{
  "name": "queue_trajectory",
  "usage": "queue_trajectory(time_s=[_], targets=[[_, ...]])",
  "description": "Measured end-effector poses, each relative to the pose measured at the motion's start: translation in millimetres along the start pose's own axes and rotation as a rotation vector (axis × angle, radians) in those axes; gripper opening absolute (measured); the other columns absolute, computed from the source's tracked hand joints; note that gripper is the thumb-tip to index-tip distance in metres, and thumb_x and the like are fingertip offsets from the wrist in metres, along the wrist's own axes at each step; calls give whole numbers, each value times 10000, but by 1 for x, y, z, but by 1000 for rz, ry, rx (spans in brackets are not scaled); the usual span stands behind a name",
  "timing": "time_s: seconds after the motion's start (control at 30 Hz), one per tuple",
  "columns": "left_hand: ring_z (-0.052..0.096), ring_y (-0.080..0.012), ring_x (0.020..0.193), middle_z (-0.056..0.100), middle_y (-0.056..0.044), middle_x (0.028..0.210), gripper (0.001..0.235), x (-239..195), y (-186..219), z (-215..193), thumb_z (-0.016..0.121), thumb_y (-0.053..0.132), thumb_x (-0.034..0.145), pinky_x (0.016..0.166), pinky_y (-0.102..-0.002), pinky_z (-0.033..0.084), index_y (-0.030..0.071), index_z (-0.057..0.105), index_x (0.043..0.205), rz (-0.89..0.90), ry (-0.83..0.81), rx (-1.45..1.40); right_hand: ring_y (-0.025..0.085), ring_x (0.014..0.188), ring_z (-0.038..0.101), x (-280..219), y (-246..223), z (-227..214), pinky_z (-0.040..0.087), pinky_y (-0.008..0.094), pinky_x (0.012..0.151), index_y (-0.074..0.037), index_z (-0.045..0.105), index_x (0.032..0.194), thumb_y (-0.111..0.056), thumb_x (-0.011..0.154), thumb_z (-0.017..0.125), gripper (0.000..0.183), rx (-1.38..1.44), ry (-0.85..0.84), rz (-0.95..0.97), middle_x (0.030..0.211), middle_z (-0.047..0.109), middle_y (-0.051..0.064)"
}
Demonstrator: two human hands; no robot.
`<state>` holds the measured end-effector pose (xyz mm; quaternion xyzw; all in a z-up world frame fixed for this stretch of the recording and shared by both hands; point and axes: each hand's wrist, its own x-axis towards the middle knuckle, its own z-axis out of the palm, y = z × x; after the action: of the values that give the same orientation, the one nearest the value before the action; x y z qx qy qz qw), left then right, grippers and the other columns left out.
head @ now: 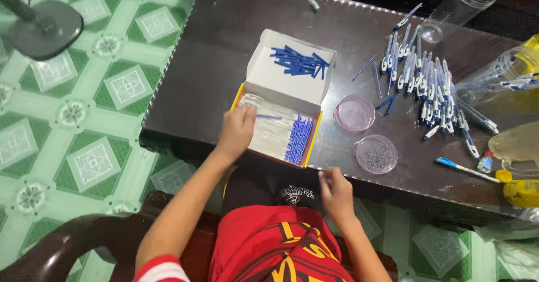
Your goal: The person assembles pens by inserting blue ink cartridges into clear pen bodies. They pick up pen bodies and cartridges from a box and the table, insert the cartridges, and place the assembled pens into the box.
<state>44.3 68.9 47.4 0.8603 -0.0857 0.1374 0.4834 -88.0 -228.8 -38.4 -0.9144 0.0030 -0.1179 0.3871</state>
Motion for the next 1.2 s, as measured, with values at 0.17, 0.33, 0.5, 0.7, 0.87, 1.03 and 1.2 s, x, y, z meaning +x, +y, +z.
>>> queue_trajectory(time_s=[0.17, 0.33, 0.5, 0.7, 0.87, 1.03, 1.2], targets=[[661, -405, 850, 640, -209, 802, 300, 68, -15, 47, 547, 264, 1069, 771, -473, 510, 43, 607, 875, 117, 123, -142, 399, 754, 680, 6, 15, 19, 500, 488, 710, -122, 636, 1014, -214, 936, 661, 123, 137, -35, 145, 803, 703, 166], [586, -323, 1127, 658, -72, 1136, 299, 131, -48, 114, 672, 305, 986, 967, -457, 494, 126, 636, 1223, 80, 0, 39, 250, 768, 705, 13, 1, 0, 537, 388, 743, -100, 735, 1084, -53, 829, 636, 277, 323, -75, 244, 839, 767, 126], [586, -519, 1100, 634, -332, 1092, 304, 46, -22, 135, 509, 131, 1065, 1031, -564, 436, -116, 620, 1203, 15, -148, -19, 204, 757, 648, 5, 0, -44, 559, 404, 750, -7, 548, 1465, -71, 984, 532, 486, 541, -206, 208, 884, 741, 140], [678, -118, 720, 726, 2, 856, 249, -90, 30, 161, 562, 310, 981, 763, -284, 514, 121, 721, 1018, -433, -423, -460, 244, 765, 710, 17, -28, -69, 473, 352, 727, -145, 608, 1199, -247, 961, 614, 259, -32, -476, 167, 871, 758, 63], [620, -113, 662, 705, -103, 956, 301, -122, 42, 151, 548, 272, 1023, 532, -219, 471, 29, 683, 1138, -711, -409, -848, 429, 802, 654, 21, -52, -71, 445, 479, 620, -114, 553, 970, -221, 952, 634, 135, -221, -608, -66, 966, 708, 98], [675, -184, 713, 684, -97, 866, 199, -158, 33, 150, 557, 152, 1032, 528, -249, 473, 12, 694, 1072, -1065, -355, -1228, 435, 664, 639, 17, -56, -62, 448, 557, 559, -103, 562, 836, -143, 891, 544, 70, -603, -763, -280, 756, 657, 143], [591, -182, 622, 613, -49, 731, 261, -171, 35, 152, 494, 149, 1052, 504, -321, 461, 142, 613, 819, -1239, -454, -1335, 413, 589, 621, 14, -65, -52, 433, 528, 507, -116, 503, 976, -78, 838, 588, 166, -622, -909, -308, 708, 641, 117]])
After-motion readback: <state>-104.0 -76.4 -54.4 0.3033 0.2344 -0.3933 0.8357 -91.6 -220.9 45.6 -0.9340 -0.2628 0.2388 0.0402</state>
